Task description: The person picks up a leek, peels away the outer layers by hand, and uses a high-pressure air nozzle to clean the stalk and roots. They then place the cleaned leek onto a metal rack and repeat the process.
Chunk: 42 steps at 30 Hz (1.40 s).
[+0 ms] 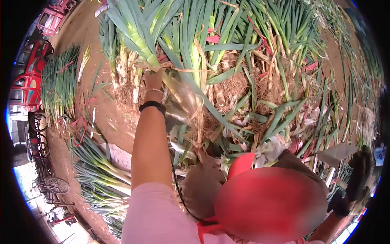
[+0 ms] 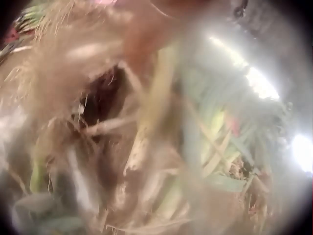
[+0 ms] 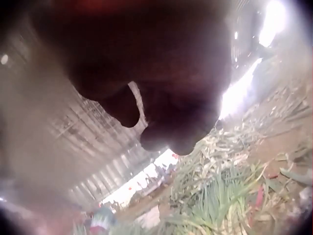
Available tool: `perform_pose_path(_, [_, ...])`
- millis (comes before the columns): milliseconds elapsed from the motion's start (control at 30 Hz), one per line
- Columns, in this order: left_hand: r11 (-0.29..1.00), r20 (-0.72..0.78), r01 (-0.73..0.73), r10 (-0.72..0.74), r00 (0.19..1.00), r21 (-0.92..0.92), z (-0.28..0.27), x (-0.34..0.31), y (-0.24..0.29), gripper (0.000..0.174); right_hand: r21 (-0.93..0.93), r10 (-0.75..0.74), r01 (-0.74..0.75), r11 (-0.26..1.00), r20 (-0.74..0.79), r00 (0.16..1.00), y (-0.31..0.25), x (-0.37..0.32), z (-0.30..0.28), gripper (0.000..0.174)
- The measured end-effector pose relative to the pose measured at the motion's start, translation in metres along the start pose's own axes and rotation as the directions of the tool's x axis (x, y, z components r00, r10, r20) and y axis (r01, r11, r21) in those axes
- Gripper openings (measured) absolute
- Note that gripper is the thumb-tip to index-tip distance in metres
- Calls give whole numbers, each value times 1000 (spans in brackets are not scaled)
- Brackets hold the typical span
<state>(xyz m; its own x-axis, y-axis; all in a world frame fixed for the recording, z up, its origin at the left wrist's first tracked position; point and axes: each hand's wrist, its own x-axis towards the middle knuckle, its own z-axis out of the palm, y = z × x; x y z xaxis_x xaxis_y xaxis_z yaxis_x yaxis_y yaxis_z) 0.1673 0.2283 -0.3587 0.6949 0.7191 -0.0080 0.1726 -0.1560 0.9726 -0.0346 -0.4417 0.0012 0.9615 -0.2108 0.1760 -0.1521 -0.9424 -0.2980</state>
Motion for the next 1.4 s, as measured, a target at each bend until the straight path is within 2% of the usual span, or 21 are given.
perform_pose_path(100, [991, 156, 135, -134, 979, 5, 8, 3, -4, 30, 513, 90, -216, 831, 259, 962, -60, 22, 54, 28])
perform_pose_path(200, [949, 340, 308, -312, 887, 69, -5, -48, 52, 29, 676, -9, -371, 636, 488, 873, -113, 31, 115, 30])
perform_pose_path(267, [934, 469, 352, -286, 836, -58, -19, -90, 84, 29, 592, -285, -135, 795, 560, 778, -144, 39, 158, 41])
perform_pose_path(300, [915, 507, 359, -226, 832, -182, -23, -122, 115, 26, 776, -482, -78, 626, 464, 743, -165, 34, 182, 50])
perform_pose_path(367, [853, 653, 451, -186, 734, -263, -36, -168, 156, 26, 776, -579, -27, 630, 493, 649, -214, 23, 214, 66])
perform_pose_path(433, [824, 696, 475, -145, 703, -309, -38, -211, 197, 26, 751, -568, -292, 592, 646, 510, -249, -3, 223, 74])
perform_pose_path(467, [784, 735, 513, -110, 669, -350, -41, -226, 211, 26, 874, -747, -400, 277, 458, 482, -257, -18, 226, 73])
perform_pose_path(533, [846, 778, 439, -46, 627, -304, -56, -247, 219, 26, 741, -717, -575, 347, 604, 346, -258, -25, 171, 70])
perform_pose_path(600, [900, 818, 350, 13, 575, -260, -70, -260, 239, 26, 942, -749, -99, 320, 316, 583, -241, -46, 158, 70])
perform_pose_path(667, [990, 889, 136, -22, 458, -45, -85, -270, 270, 26, 918, -755, 32, 396, 306, 580, -219, -58, 119, 73])
perform_pose_path(733, [937, 770, -337, 286, 571, -98, -92, -263, 302, 29, 915, -759, 141, 378, 219, 613, -205, -73, 102, 75])
perform_pose_path(767, [977, 684, 118, 38, 729, -180, -96, -262, 316, 30, 916, -749, 124, 380, 226, 622, -200, -82, 93, 76])
perform_pose_path(833, [776, 567, 314, 67, 821, -547, -96, -252, 325, 33, 907, -730, 87, 413, 272, 628, -191, -99, 74, 76])
perform_pose_path(900, [768, 666, 332, 159, 729, -548, -92, -262, 359, 38, 874, -671, 101, 475, 286, 684, -191, -112, 50, 76])
perform_pose_path(933, [769, 658, 321, 166, 734, -552, -99, -267, 367, 38, 839, -698, 324, 438, 90, 711, -183, -113, 60, 78])
perform_pose_path(1000, [752, 532, 159, 283, 798, -639, -97, -287, 373, 37, 857, -749, 348, 381, 65, 659, -170, -113, 52, 80])
perform_pose_path(1167, [597, 793, 534, 348, 500, -598, -94, -342, 416, 37, 881, -825, 383, 277, 13, 565, -174, -131, 28, 84])
perform_pose_path(1233, [754, 691, 279, 302, 657, -594, -103, -363, 432, 37, 904, -778, 284, 319, 78, 624, -178, -121, 8, 76])
perform_pose_path(1267, [764, 713, 290, 297, 636, -576, -102, -372, 436, 37, 918, -726, 185, 351, 142, 672, -184, -111, 4, 72])
perform_pose_path(1333, [831, 703, 183, 303, 643, -525, -97, -397, 439, 35, 992, -666, -89, 84, 122, 736, -193, -99, -13, 60])
perform_pose_path(1400, [815, 662, 213, 252, 706, -538, -87, -404, 425, 35, 991, -678, -135, -13, 90, 730, -195, -91, -5, 56])
